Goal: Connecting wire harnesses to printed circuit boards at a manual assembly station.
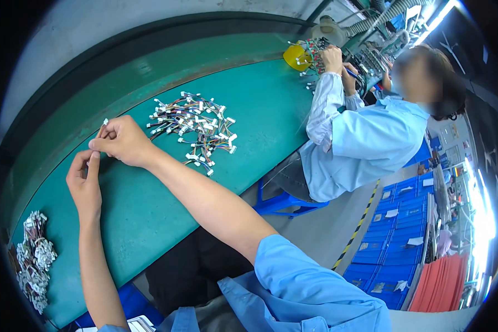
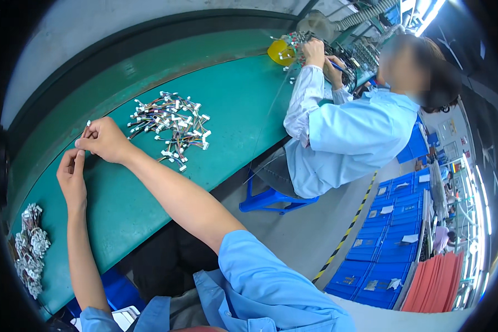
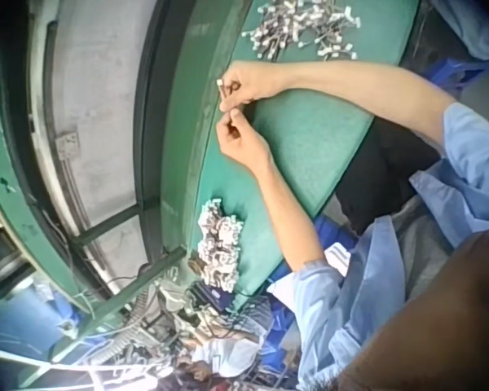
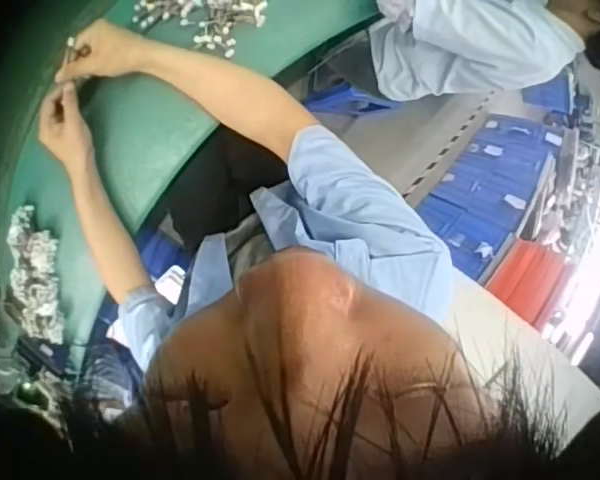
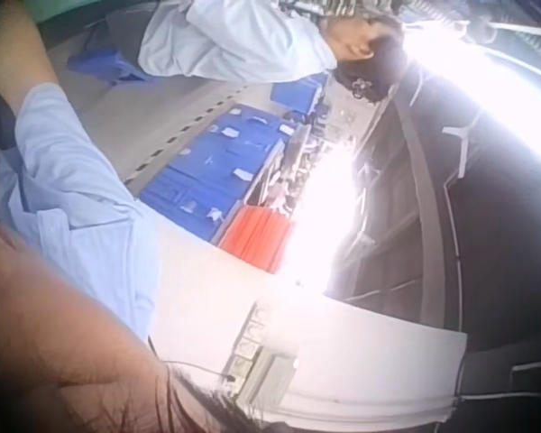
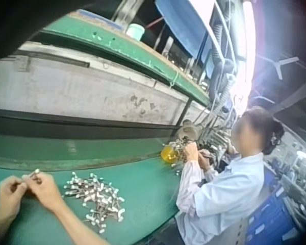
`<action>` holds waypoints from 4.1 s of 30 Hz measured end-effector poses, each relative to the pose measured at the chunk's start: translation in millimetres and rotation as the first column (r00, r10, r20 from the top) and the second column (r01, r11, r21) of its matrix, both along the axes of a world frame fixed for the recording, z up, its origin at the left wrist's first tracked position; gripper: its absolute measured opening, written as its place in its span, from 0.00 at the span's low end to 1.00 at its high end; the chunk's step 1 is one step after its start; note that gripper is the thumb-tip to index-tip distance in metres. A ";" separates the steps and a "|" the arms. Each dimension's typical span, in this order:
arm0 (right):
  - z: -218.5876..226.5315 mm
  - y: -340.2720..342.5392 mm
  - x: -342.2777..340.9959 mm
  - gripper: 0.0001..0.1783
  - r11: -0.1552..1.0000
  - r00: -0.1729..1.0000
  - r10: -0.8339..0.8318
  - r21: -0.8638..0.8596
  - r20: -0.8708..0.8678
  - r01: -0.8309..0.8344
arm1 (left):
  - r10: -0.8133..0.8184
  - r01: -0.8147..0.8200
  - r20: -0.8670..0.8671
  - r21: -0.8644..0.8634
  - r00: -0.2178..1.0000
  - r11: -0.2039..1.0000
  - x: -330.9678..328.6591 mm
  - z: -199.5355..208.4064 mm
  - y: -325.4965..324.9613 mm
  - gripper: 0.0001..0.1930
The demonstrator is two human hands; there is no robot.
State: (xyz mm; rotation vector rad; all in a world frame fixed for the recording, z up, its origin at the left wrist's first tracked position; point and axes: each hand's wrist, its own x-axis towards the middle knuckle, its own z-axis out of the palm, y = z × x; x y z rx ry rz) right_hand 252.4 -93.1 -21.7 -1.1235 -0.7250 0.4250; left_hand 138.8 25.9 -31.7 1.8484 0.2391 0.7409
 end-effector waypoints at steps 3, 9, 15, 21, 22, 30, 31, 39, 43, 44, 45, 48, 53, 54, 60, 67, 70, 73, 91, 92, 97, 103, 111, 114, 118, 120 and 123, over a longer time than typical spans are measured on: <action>-7.4 2.2 7.5 0.09 1.000 1.000 0.000 -0.012 -0.001 0.000 | -0.011 0.021 -0.056 0.175 0.998 0.984 4.3 -3.7 13.0 0.08; -3.2 -0.2 3.5 0.15 0.951 0.976 -0.116 -0.262 0.186 0.163 | 0.033 -0.065 0.127 0.258 0.991 0.964 1.3 4.9 -6.1 0.07; -11.3 -11.4 8.1 0.17 0.958 0.968 -0.192 -0.184 0.159 0.220 | 0.009 -0.074 0.193 0.330 0.981 0.941 13.6 -6.3 -14.5 0.05; -10.0 -6.5 12.2 0.10 0.960 0.994 -0.093 -0.260 0.056 0.104 | 0.011 -0.107 0.257 0.363 0.966 0.926 10.0 -4.0 -2.1 0.04; -7.8 -4.8 10.1 0.09 0.973 0.998 -0.056 -0.222 0.016 0.059 | 0.012 -0.071 0.223 0.260 0.975 0.963 8.7 -1.8 -1.8 0.04; -12.2 -8.3 19.8 0.15 0.999 0.993 0.026 -0.028 -0.119 -0.029 | -0.028 0.024 0.122 0.036 0.992 0.999 10.6 -1.7 -4.9 0.05; -11.5 -6.9 19.5 0.15 0.999 0.993 0.024 -0.025 -0.116 -0.027 | -0.031 0.026 0.125 0.039 0.992 0.999 9.9 -1.2 -2.5 0.05; -19.9 -10.1 24.0 0.11 0.993 0.988 0.100 -0.051 -0.118 -0.107 | -0.119 0.124 0.066 -0.073 0.991 0.990 4.5 -0.6 -3.6 0.05; -20.0 -18.9 21.5 0.08 0.994 0.999 0.017 -0.106 -0.045 -0.022 | -0.130 0.133 0.064 -0.046 0.989 0.990 10.5 -2.1 -12.3 0.05; -17.4 -9.2 16.1 0.09 0.994 1.000 0.004 -0.107 -0.029 -0.007 | -0.129 0.131 0.036 -0.048 0.991 0.990 7.2 -1.1 -6.6 0.06; -20.4 -8.2 22.6 0.09 0.996 0.998 0.062 -0.061 -0.033 -0.064 | -0.130 0.130 0.005 -0.018 0.992 0.991 1.8 8.9 -4.5 0.05; -7.9 8.3 7.4 0.08 0.995 0.988 0.098 0.005 -0.115 -0.099 | -0.138 0.134 -0.035 -0.086 0.990 0.987 -3.5 10.4 3.5 0.05; 1.6 -5.3 5.4 0.05 0.997 0.991 0.071 -0.003 -0.110 -0.072 | -0.164 0.163 -0.003 -0.094 0.987 0.982 3.0 7.3 -3.9 0.05; 0.3 -6.0 6.4 0.05 0.997 0.991 0.077 -0.002 -0.106 -0.077 | -0.152 0.151 -0.010 -0.089 0.988 0.984 2.5 6.2 -5.1 0.05; 0.0 -7.0 3.9 0.05 0.996 0.991 0.092 -0.010 -0.097 -0.093 | -0.150 0.149 -0.029 -0.058 0.988 0.987 3.3 3.7 -6.5 0.04; 0.4 -2.3 4.5 0.05 0.987 0.975 0.163 0.042 -0.150 -0.158 | -0.168 0.166 -0.021 -0.051 0.986 0.985 -0.6 3.2 -2.0 0.04; 0.9 -3.3 3.6 0.04 0.990 0.979 0.139 0.040 -0.153 -0.134 | -0.168 0.165 -0.028 -0.102 0.985 0.981 2.5 2.4 -2.0 0.04; 3.8 -8.5 4.0 0.03 0.992 0.983 0.129 0.031 -0.130 -0.126 | -0.166 0.161 -0.039 -0.092 0.985 0.983 2.4 8.2 -7.2 0.04; 2.0 -6.6 1.3 0.07 0.987 0.982 0.156 0.065 -0.108 -0.150 | -0.165 0.163 -0.017 -0.108 0.986 0.981 1.7 8.0 -11.6 0.05; 3.0 -8.1 1.9 0.05 0.990 0.986 0.137 0.057 -0.091 -0.133 | -0.168 0.165 -0.017 -0.097 0.986 0.981 2.8 8.9 -12.8 0.05; 7.4 -8.0 1.1 0.03 0.994 0.993 0.104 0.030 -0.050 -0.103 | -0.179 0.178 -0.005 -0.077 0.984 0.981 2.3 8.7 -10.8 0.05; 13.3 -12.4 0.3 0.02 0.989 0.984 0.148 -0.002 -0.096 -0.149 | -0.191 0.190 0.007 -0.117 0.982 0.975 3.6 11.5 -12.3 0.04; 17.4 -9.7 -5.4 0.02 0.985 0.975 0.160 -0.033 -0.152 -0.167 | -0.205 0.201 -0.037 -0.084 0.978 0.976 -0.1 9.1 -5.2 0.05; 10.0 -10.8 -0.3 0.04 0.994 0.995 0.101 0.044 -0.024 -0.100 | -0.173 0.175 0.023 -0.091 0.985 0.980 4.9 11.9 -14.2 0.04; 5.2 -7.5 2.6 0.05 0.998 0.998 0.063 0.021 0.020 -0.063 | -0.176 0.177 0.020 -0.074 0.984 0.981 1.6 10.3 -12.5 0.03; 2.5 -7.5 2.9 0.06 0.998 0.998 0.059 -0.036 0.015 -0.058 | -0.177 0.177 -0.007 -0.061 0.984 0.982 0.2 6.9 -11.9 0.04; 4.4 -10.1 2.4 0.07 0.996 0.998 0.062 -0.070 0.013 -0.061 | -0.179 0.178 -0.011 -0.052 0.984 0.983 2.1 11.6 -14.7 0.04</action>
